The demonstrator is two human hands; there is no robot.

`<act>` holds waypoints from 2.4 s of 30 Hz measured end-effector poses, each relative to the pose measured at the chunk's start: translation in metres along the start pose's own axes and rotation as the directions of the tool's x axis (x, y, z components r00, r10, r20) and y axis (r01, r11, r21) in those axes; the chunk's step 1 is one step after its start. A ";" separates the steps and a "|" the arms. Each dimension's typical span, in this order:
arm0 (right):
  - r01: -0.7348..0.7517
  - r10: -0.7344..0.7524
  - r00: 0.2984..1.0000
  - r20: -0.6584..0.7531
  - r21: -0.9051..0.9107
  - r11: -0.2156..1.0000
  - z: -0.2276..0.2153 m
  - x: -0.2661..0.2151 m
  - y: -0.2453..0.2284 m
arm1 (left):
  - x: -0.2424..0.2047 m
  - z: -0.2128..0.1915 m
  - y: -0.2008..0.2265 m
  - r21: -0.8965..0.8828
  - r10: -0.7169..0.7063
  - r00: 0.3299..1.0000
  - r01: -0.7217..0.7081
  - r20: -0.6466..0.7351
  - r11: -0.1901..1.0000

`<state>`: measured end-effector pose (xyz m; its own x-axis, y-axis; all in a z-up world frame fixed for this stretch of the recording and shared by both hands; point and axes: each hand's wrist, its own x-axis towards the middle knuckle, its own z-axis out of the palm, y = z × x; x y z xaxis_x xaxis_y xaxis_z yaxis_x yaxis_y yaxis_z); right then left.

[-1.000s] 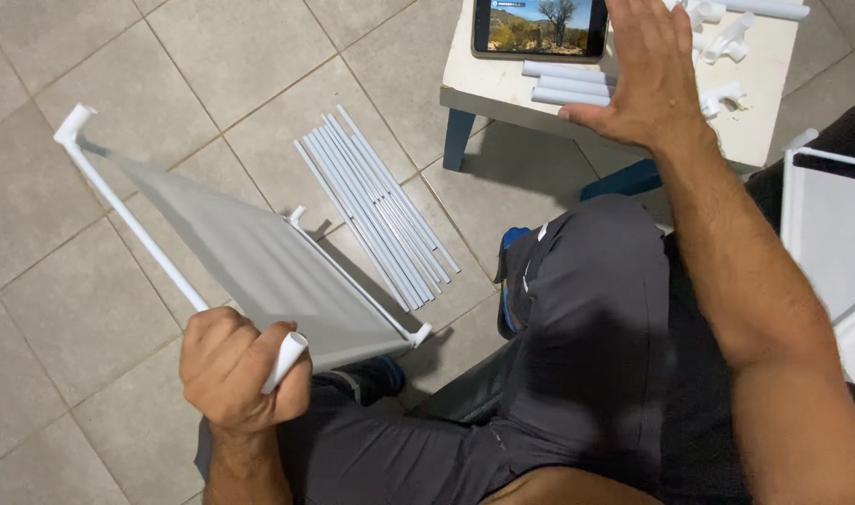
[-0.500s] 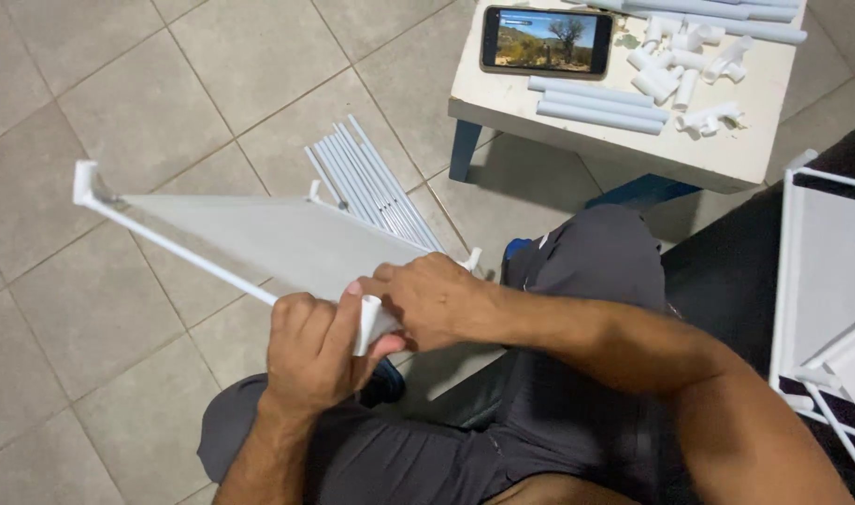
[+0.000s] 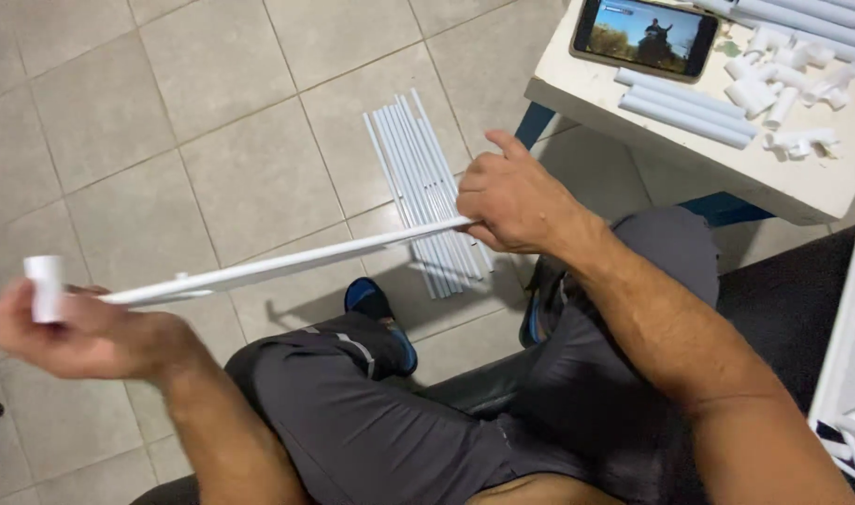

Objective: Assembling a white plastic and fabric storage rack by connecting tubes and joints

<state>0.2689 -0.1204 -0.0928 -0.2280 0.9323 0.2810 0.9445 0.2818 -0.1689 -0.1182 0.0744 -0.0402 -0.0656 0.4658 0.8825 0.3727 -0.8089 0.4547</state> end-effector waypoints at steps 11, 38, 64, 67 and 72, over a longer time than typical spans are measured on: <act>0.304 -0.125 0.827 -0.548 0.250 0.919 -0.069 0.018 -0.077 | -0.009 0.068 0.142 0.069 0.257 0.856 -0.320 0.449 0.945; -0.124 0.019 0.872 0.489 0.182 0.975 -0.110 -0.030 -0.070 | 0.007 0.074 0.166 -0.355 0.547 0.436 -0.448 0.714 0.821; -0.135 0.283 0.863 -0.419 0.349 0.928 -0.048 0.047 -0.093 | -0.024 0.059 0.076 -0.131 0.253 0.860 -0.217 0.444 0.967; -0.131 0.398 0.827 -0.396 0.554 0.822 -0.075 0.077 -0.101 | -0.017 0.068 0.144 -0.172 0.418 0.708 -0.394 0.570 0.903; -0.190 0.505 0.850 -0.149 0.808 0.558 -0.094 0.080 -0.123 | -0.026 0.072 0.117 -0.056 0.504 0.704 -0.555 0.499 0.830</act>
<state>0.1569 -0.1017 0.0388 0.3188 0.9011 0.2939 0.3787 0.1632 -0.9110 -0.0066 -0.0065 -0.0183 0.6039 0.0991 0.7908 0.2936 -0.9501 -0.1051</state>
